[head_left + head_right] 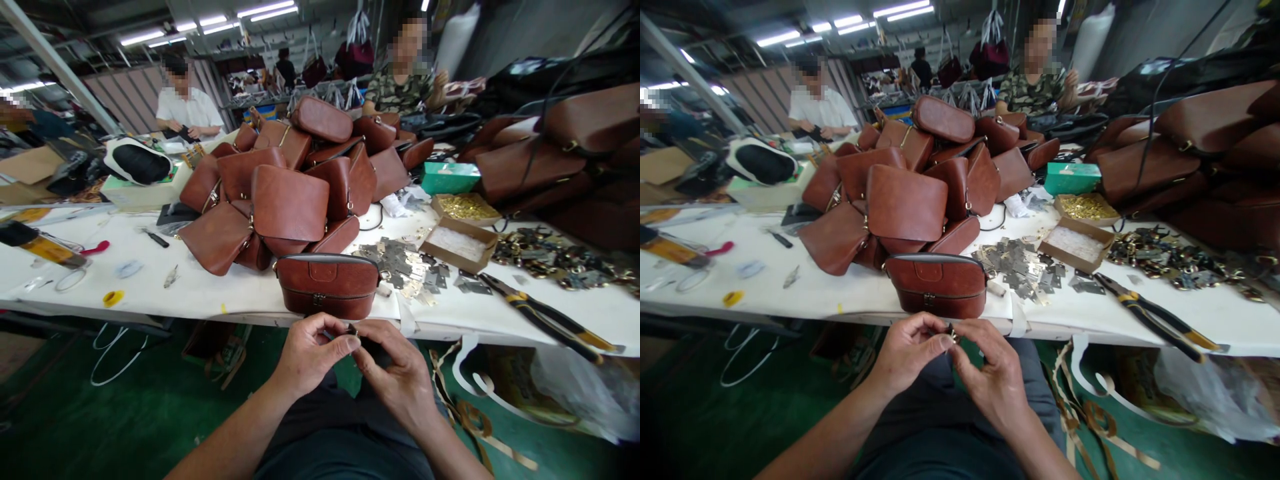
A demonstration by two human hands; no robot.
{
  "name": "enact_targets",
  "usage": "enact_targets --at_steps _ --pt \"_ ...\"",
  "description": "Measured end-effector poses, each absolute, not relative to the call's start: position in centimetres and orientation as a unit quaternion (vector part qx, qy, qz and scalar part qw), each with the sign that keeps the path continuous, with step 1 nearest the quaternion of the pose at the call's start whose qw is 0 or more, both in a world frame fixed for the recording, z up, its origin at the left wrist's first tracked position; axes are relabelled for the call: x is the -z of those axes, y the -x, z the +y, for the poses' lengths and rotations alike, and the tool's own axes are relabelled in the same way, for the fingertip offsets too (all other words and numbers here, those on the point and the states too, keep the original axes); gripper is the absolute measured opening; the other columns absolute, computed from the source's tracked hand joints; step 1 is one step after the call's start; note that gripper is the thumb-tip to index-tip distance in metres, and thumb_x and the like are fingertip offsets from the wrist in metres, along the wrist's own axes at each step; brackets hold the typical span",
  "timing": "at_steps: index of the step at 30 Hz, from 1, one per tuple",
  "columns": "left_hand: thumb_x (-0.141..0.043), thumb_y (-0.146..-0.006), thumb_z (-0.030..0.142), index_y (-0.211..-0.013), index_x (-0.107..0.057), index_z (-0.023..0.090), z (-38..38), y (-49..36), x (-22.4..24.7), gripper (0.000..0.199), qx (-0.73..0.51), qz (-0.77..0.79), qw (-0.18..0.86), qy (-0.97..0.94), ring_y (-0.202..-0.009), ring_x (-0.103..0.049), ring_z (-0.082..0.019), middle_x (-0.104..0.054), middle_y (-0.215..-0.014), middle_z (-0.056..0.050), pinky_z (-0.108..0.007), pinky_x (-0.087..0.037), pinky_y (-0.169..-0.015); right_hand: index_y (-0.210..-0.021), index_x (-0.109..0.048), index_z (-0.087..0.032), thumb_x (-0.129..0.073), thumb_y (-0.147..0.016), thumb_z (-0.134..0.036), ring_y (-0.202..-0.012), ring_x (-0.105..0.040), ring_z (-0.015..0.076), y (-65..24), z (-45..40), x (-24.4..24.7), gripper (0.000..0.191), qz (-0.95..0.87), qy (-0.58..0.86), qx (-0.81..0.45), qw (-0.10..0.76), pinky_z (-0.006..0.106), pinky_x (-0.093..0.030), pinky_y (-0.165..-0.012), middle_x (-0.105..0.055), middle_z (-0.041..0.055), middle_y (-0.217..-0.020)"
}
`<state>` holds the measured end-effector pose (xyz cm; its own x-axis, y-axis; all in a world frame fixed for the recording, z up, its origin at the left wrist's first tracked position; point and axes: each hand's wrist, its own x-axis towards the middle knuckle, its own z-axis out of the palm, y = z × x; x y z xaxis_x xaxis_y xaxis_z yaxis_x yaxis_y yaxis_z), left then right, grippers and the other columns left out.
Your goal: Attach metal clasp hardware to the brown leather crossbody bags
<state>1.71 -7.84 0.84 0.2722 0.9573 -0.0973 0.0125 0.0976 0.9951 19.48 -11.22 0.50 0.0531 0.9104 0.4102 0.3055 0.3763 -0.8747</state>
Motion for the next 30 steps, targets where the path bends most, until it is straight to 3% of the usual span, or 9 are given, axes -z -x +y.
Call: enact_targets --at_steps 6,15,24,27,30 --pt "-0.074 -0.09 0.052 -0.107 -0.079 0.015 -8.1 -0.7 -2.3 0.041 -0.394 0.377 0.661 -0.515 -0.079 -0.071 -0.016 -0.078 -0.095 -0.009 -0.026 -0.059 -0.07 -0.097 -0.079 -0.029 -0.072 -0.094 -0.03 -0.087 -0.074 0.0241 -19.1 -11.3 -0.5 0.007 -0.612 0.504 -0.277 0.543 0.037 -0.059 -0.081 -0.079 0.005 -0.096" --pt "-0.082 -0.085 0.044 -0.105 -0.081 0.016 -7.1 0.4 -1.9 0.034 -0.359 0.389 0.668 -0.523 -0.07 -0.069 -0.014 -0.078 -0.088 -0.007 -0.025 -0.057 -0.069 -0.096 -0.067 -0.026 -0.069 -0.097 -0.023 -0.079 -0.07 0.0179 -19.4 -11.5 -1.1 0.004 -0.706 0.432 -0.298 0.476 0.028 -0.055 -0.074 -0.073 0.0025 -0.088" --pt "-0.075 -0.093 0.031 -0.091 -0.083 0.02 -6.6 2.2 -3.3 0.014 -0.408 0.352 0.485 -0.689 -0.082 -0.068 -0.017 -0.074 -0.085 -0.007 -0.028 -0.053 -0.078 -0.102 -0.058 -0.025 -0.058 -0.1 -0.013 -0.079 -0.064 0.0169 -18.4 -11.1 -2.2 0.012 -0.81 0.367 -0.227 0.397 0.03 -0.05 -0.074 -0.068 0.0029 -0.089" --pt "-0.074 -0.093 0.032 -0.091 -0.083 0.019 -6.4 3.0 -3.1 0.016 -0.382 0.359 0.505 -0.686 -0.077 -0.068 -0.015 -0.073 -0.084 -0.007 -0.026 -0.054 -0.071 -0.103 -0.058 -0.024 -0.056 -0.1 -0.01 -0.08 -0.063 0.0172 -18.1 -10.7 -2.3 0.015 -0.829 0.344 -0.221 0.38 0.031 -0.05 -0.074 -0.068 0.0037 -0.09" --pt "-0.074 -0.092 0.039 -0.091 -0.082 0.017 -6.1 3.5 -2.8 0.023 -0.331 0.362 0.594 -0.638 -0.061 -0.064 -0.011 -0.07 -0.09 -0.007 -0.023 -0.052 -0.054 -0.103 -0.059 -0.024 -0.057 -0.099 -0.01 -0.08 -0.063 0.0176 -17.8 -10.4 -2.3 0.014 -0.84 0.334 -0.22 0.367 0.031 -0.051 -0.075 -0.068 0.0039 -0.089"
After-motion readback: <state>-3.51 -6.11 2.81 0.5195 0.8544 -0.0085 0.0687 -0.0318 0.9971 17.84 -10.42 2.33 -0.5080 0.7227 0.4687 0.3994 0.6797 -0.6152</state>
